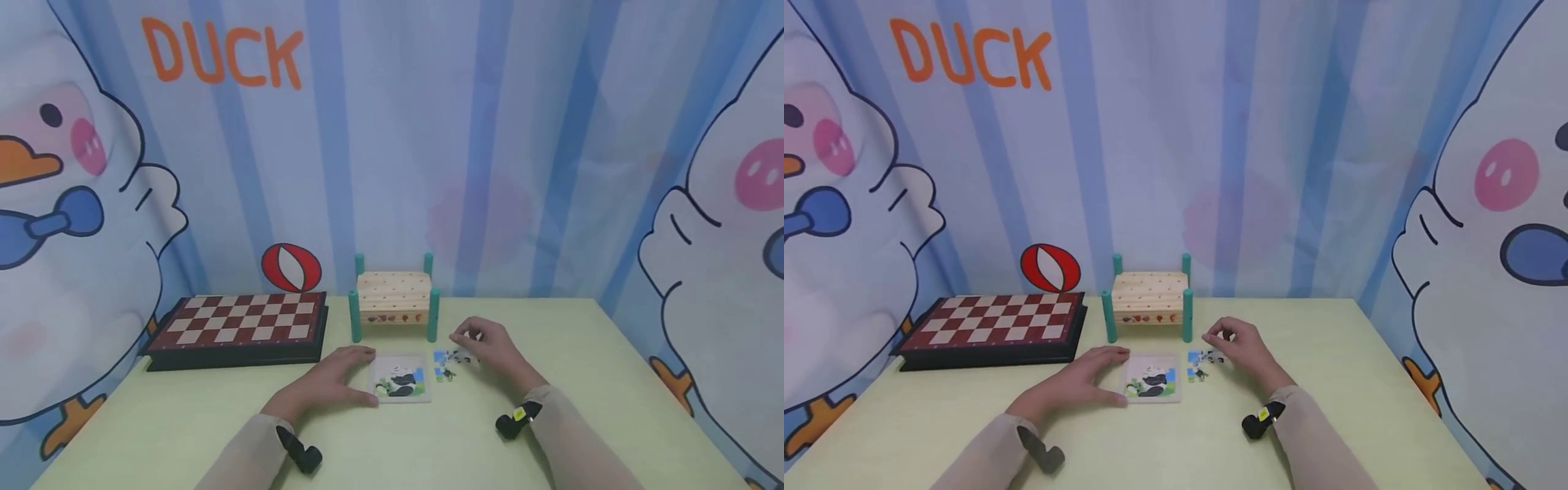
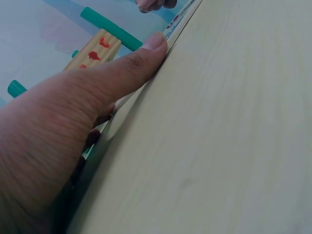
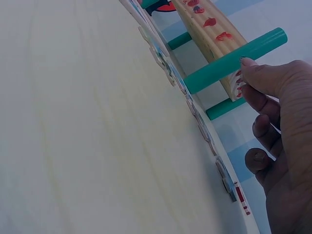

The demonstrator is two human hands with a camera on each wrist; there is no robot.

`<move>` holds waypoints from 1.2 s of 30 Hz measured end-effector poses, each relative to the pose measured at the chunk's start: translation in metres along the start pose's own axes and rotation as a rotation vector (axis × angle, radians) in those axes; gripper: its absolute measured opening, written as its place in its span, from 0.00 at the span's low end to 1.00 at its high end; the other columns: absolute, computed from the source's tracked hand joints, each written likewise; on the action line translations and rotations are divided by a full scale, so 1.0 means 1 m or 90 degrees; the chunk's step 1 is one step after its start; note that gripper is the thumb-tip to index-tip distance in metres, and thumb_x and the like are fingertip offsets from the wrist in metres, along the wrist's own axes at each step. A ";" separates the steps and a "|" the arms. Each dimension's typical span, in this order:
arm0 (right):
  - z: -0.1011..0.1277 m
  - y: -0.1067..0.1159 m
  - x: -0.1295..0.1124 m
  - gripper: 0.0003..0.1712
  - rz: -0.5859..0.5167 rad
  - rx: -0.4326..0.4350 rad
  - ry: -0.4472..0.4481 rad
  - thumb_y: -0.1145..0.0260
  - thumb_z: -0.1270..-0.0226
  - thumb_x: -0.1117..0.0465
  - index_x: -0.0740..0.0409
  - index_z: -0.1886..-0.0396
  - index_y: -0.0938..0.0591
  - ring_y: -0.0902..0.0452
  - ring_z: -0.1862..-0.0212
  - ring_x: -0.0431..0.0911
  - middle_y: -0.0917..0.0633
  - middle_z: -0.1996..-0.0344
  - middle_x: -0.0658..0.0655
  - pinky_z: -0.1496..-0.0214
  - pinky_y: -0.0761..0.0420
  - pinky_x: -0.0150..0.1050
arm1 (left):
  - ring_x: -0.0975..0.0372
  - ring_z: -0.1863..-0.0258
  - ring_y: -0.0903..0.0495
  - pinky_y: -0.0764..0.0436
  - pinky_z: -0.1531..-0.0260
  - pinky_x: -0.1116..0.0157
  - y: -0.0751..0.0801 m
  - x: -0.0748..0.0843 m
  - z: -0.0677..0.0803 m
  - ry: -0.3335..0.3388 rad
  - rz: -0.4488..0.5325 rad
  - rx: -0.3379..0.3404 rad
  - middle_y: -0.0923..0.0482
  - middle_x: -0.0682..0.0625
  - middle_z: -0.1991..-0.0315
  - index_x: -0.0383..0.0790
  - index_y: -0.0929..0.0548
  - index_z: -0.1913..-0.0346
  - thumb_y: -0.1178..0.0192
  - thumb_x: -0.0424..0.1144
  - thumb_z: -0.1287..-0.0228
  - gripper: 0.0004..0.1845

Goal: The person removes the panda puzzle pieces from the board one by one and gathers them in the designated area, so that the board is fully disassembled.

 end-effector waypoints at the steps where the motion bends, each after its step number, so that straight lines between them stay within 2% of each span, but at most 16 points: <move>1: 0.001 -0.001 0.000 0.07 0.002 0.001 0.002 0.30 0.31 0.49 0.44 0.66 0.14 0.26 0.70 0.46 0.17 0.68 0.46 0.74 0.25 0.37 | 0.56 0.23 0.45 0.41 0.27 0.47 -0.001 -0.001 0.000 0.001 -0.005 -0.002 0.38 0.57 0.25 0.52 0.31 0.26 0.34 0.76 0.52 0.52; 10: -0.004 -0.002 0.000 0.07 0.017 0.009 0.040 0.31 0.31 0.47 0.42 0.66 0.14 0.26 0.70 0.45 0.16 0.68 0.44 0.74 0.26 0.37 | 0.56 0.23 0.45 0.41 0.26 0.48 0.002 -0.001 0.000 0.009 -0.015 0.007 0.37 0.57 0.25 0.52 0.30 0.27 0.34 0.76 0.52 0.52; 17: 0.000 -0.003 0.003 0.08 0.014 0.002 0.021 0.31 0.32 0.45 0.41 0.67 0.14 0.25 0.69 0.46 0.17 0.68 0.45 0.72 0.24 0.38 | 0.54 0.23 0.45 0.41 0.26 0.46 -0.001 -0.001 0.002 0.003 -0.007 0.000 0.36 0.55 0.26 0.49 0.30 0.27 0.34 0.75 0.52 0.52; 36: -0.002 -0.002 -0.003 0.09 0.027 0.004 0.024 0.31 0.32 0.45 0.42 0.67 0.14 0.24 0.67 0.45 0.16 0.67 0.44 0.69 0.22 0.39 | 0.55 0.23 0.46 0.42 0.26 0.47 0.002 0.004 0.003 0.003 -0.013 0.001 0.37 0.56 0.26 0.50 0.30 0.27 0.34 0.74 0.50 0.51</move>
Point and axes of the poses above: each hand's wrist, its own z-axis away from the middle knuckle, its own y-axis out of the back of the hand, x = y × z, the point moved 6 cm from there along -z, towards the middle knuckle
